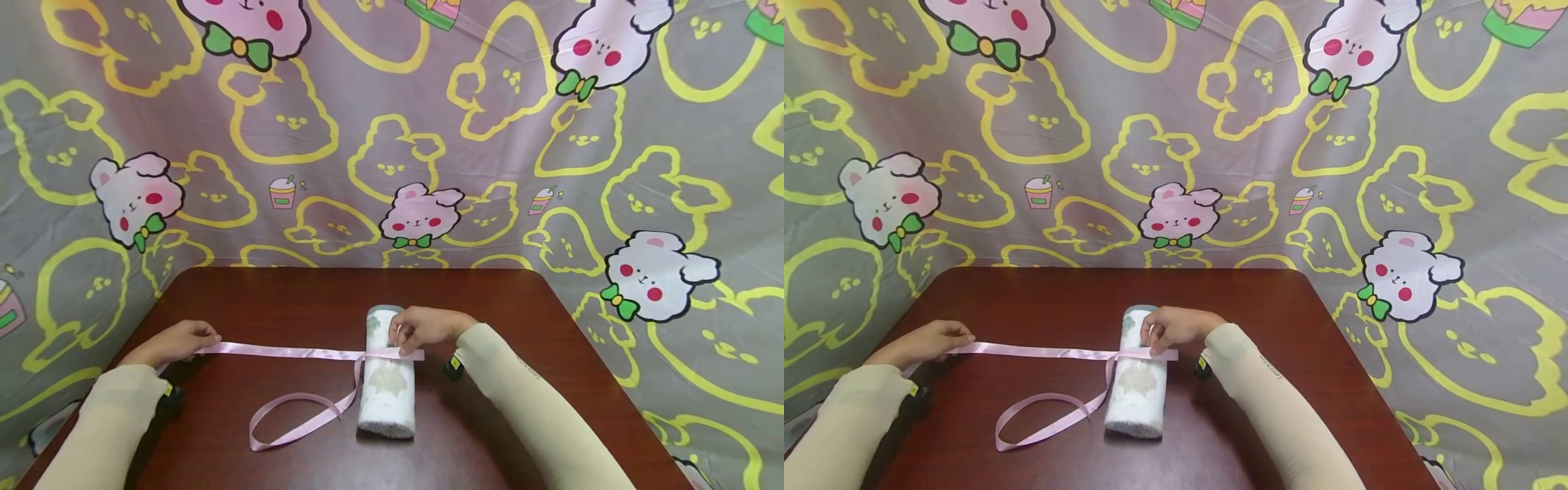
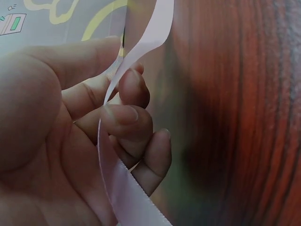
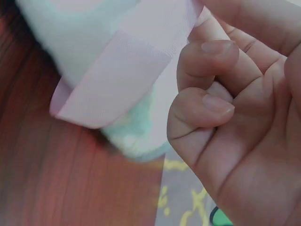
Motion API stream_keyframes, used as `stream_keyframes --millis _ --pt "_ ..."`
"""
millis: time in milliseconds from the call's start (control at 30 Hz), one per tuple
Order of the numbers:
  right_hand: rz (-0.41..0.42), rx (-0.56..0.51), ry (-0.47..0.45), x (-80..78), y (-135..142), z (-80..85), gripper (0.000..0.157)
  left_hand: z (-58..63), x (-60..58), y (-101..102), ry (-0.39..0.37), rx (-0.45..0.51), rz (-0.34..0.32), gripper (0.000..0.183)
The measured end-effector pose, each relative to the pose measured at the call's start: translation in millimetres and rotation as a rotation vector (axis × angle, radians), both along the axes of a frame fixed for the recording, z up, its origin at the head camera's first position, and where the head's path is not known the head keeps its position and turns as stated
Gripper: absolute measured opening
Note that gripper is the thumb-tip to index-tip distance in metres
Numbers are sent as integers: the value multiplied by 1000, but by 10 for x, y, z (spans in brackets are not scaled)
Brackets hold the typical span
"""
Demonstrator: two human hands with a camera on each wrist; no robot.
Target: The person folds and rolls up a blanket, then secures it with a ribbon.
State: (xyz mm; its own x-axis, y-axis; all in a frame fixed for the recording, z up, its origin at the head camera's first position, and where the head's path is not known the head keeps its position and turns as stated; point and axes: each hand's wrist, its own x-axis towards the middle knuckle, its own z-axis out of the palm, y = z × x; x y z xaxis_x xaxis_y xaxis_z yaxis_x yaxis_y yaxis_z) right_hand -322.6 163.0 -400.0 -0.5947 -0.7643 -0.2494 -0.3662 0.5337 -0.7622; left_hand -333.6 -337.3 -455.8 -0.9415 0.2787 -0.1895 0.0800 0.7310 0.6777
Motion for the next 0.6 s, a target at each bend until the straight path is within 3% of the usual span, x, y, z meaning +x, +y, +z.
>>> stream_keyframes --millis 300,600 --pt "53 36 22 14 -411 60 23 39 24 7 -19 22 6 21" --pt "122 157 162 87 -795 20 29 68 57 -13 -63 36 42 20"
